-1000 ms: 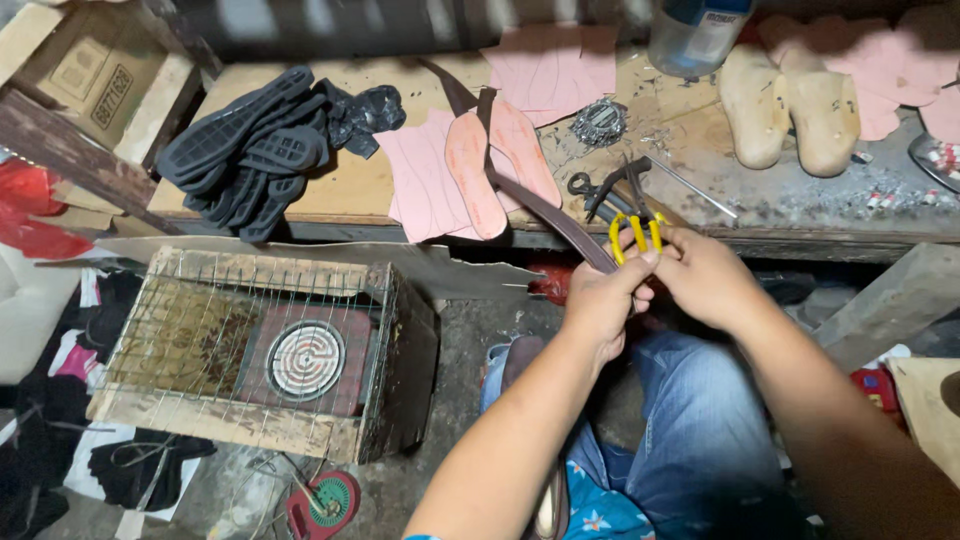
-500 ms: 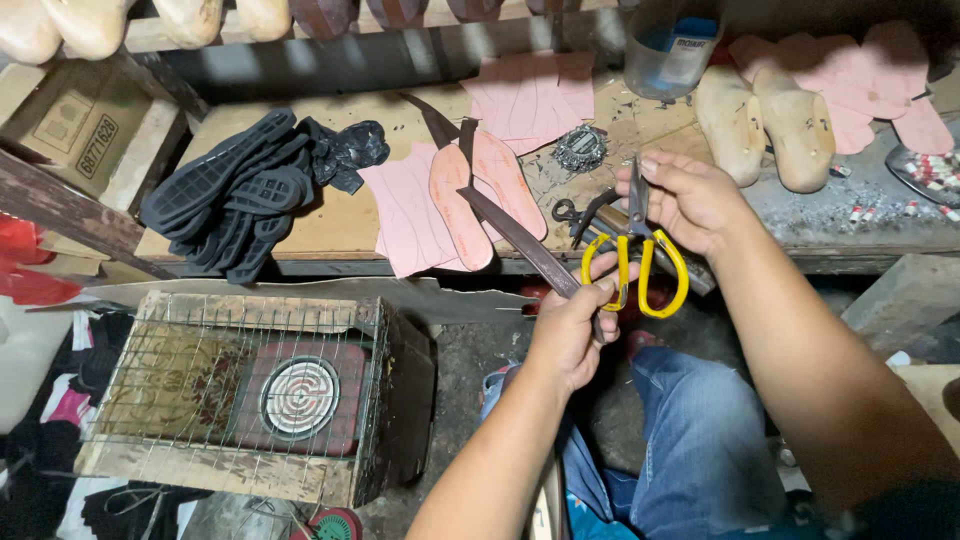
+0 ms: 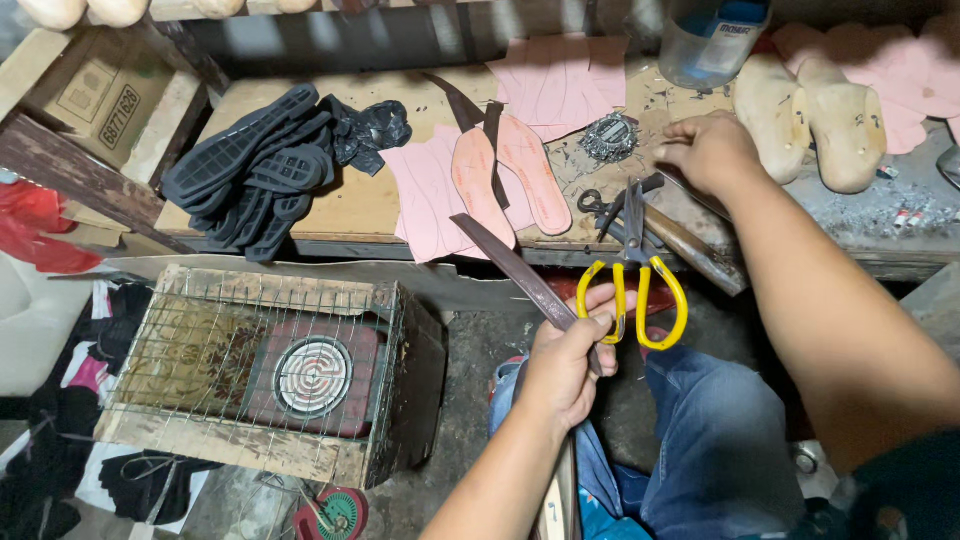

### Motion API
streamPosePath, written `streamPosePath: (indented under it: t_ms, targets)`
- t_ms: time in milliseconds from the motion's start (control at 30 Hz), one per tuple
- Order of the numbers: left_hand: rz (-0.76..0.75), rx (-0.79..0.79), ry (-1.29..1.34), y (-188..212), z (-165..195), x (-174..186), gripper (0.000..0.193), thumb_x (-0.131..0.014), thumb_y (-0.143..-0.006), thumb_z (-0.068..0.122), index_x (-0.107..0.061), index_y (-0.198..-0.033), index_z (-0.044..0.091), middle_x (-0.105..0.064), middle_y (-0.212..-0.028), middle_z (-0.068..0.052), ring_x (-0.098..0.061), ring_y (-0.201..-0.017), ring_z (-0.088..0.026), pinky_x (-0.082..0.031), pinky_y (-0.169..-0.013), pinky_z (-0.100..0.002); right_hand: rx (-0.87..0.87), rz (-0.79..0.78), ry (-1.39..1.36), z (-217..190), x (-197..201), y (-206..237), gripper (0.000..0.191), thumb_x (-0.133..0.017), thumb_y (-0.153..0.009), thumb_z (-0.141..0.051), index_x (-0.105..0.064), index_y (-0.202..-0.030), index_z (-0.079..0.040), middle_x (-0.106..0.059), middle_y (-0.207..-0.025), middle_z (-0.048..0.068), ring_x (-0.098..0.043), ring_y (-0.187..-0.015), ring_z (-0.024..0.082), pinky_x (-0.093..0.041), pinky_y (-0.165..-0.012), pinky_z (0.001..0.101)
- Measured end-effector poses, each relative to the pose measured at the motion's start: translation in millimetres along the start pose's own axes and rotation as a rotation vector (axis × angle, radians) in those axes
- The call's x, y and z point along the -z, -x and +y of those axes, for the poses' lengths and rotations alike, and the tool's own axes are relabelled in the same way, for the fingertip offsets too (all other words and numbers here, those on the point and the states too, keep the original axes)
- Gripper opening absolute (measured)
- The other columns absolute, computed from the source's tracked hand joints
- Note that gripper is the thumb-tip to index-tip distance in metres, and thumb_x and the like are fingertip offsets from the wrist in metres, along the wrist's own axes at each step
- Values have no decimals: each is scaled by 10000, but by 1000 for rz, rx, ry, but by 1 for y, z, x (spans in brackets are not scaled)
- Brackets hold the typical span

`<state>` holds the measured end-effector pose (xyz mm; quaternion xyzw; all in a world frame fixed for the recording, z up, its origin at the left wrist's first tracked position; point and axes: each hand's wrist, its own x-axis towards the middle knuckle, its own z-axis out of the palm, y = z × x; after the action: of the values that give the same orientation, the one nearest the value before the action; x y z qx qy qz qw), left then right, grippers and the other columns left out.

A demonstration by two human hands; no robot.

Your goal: The person assembles a shoe by hammering a brown leather strap onto a shoe last, trimming excess material with scissors, and inserting a pink insole. The person repeats the process on a second shoe last.

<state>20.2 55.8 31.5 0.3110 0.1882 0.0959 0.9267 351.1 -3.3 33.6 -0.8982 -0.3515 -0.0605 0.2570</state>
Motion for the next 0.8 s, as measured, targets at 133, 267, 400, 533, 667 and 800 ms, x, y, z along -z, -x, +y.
streamPosePath:
  t_ms: [133, 267, 400, 533, 667, 800]
  targets:
    - [-9, -26, -32, 17, -1, 5, 440, -592, -937, 61, -559, -1363, -46, -730, -1237, -148, -549, -536, -82, -460, -495, -221, -39, 23, -109, 6, 6, 6, 294, -732, -924, -206, -783, -1180, -70, -737, -1123, 184, -705, -985, 322, -529, -908, 401]
    - [-47, -32, -37, 23, 0, 6, 454, -589, -939, 58, -550, -1376, -59, -724, -1251, -150, -555, -547, -84, -466, -508, -221, -482, -131, -670, -9, 11, 21, 395, -650, -975, -361, -651, -1218, -49, -724, -1068, 191, -694, -857, 289, -545, -778, 409]
    - [-38, -42, -38, 18, 3, 3, 460, -584, -931, 62, -553, -1378, -44, -722, -1233, -148, -554, -545, -86, -467, -506, -223, -651, -540, -1271, -30, 13, 53, 508, -573, -1006, -541, -635, -1131, -53, -700, -892, 131, -693, -677, 244, -576, -607, 368]
    - [-55, -37, -57, 17, 5, 2, 450, -584, -931, 62, -564, -1369, -44, -725, -1228, -150, -549, -554, -81, -465, -511, -220, -417, -445, -1443, -34, 8, 64, 213, -633, -1013, -200, -651, -1147, -35, -728, -1014, 103, -706, -791, 157, -597, -715, 305]
    - [-50, -53, -91, 22, 3, 5, 435, -590, -928, 66, -572, -1345, -57, -726, -1232, -153, -542, -543, -82, -466, -502, -223, -440, -235, -1297, -25, 3, 42, 170, -669, -1018, -161, -657, -1116, -22, -726, -977, 102, -700, -803, 175, -576, -719, 314]
    - [-74, -74, -87, 26, 2, 8, 437, -601, -936, 61, -570, -1351, -69, -716, -1249, -163, -554, -572, -82, -474, -524, -223, -553, -159, -840, -13, 2, 24, 343, -653, -1046, -310, -666, -1167, 11, -725, -941, 107, -686, -831, 252, -569, -750, 379]
